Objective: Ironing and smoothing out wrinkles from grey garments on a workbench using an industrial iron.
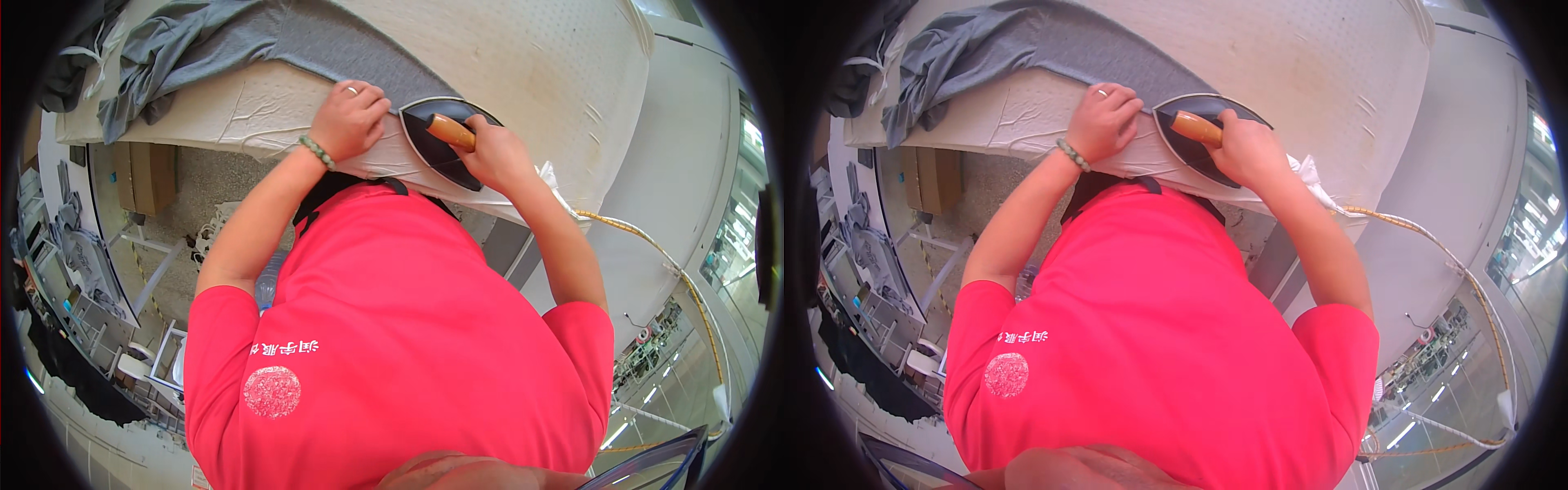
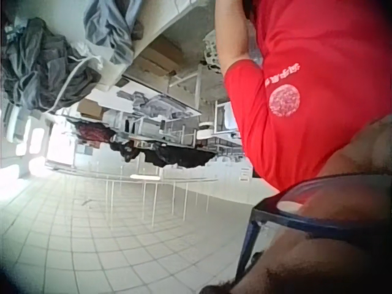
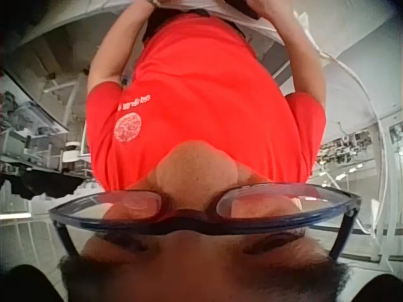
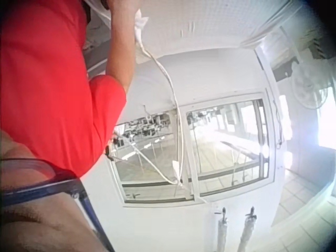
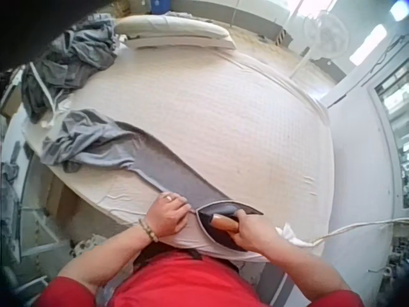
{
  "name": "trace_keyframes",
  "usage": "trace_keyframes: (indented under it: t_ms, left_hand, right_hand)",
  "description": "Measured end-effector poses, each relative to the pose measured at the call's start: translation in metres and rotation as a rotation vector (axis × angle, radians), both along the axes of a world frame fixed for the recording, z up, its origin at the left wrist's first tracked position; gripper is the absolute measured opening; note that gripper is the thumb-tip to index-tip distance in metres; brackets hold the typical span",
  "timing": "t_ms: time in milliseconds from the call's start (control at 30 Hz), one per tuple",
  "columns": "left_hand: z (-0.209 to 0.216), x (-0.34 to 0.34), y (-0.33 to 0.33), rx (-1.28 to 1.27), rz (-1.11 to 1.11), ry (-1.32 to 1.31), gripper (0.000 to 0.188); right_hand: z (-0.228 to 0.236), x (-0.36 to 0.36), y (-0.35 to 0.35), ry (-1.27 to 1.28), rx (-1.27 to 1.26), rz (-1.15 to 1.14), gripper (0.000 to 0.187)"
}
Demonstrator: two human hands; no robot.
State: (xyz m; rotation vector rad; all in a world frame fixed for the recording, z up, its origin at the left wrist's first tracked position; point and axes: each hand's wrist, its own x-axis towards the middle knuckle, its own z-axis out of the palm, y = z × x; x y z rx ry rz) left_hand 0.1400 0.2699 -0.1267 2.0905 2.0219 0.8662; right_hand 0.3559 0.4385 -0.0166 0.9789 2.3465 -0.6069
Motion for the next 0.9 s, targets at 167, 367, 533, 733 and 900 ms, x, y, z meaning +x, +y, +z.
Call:
trace_keyframes:
  t_ms: [167,367,533,733,900]
  left_hand:
    - [0.004,-0.062,-0.008,-0.016,-0.028,0.077,0.028]
    - [0.007,-0.135,-0.024,-0.031,-0.048,0.123,0.028]
    - [0.003,-0.179,-0.041,0.005,-0.042,0.15,0.03]
    - [0.009,-0.205,-0.07,0.044,0.142,0.051,0.031]
    - [0.026,-0.248,-0.108,0.065,0.315,-0.007,0.026]
  right_hand:
    - [-0.004,-0.044,-0.018,-0.007,-0.017,-0.015,0.046]
    - [-0.004,-0.111,-0.035,0.005,-0.046,-0.017,0.047]
    - [-0.003,-0.177,-0.051,0.015,-0.054,-0.018,0.046]
    - [-0.004,-0.234,-0.071,0.013,-0.037,-0.055,0.047]
    - [-0.008,-0.245,-0.077,-0.026,-0.003,-0.063,0.047]
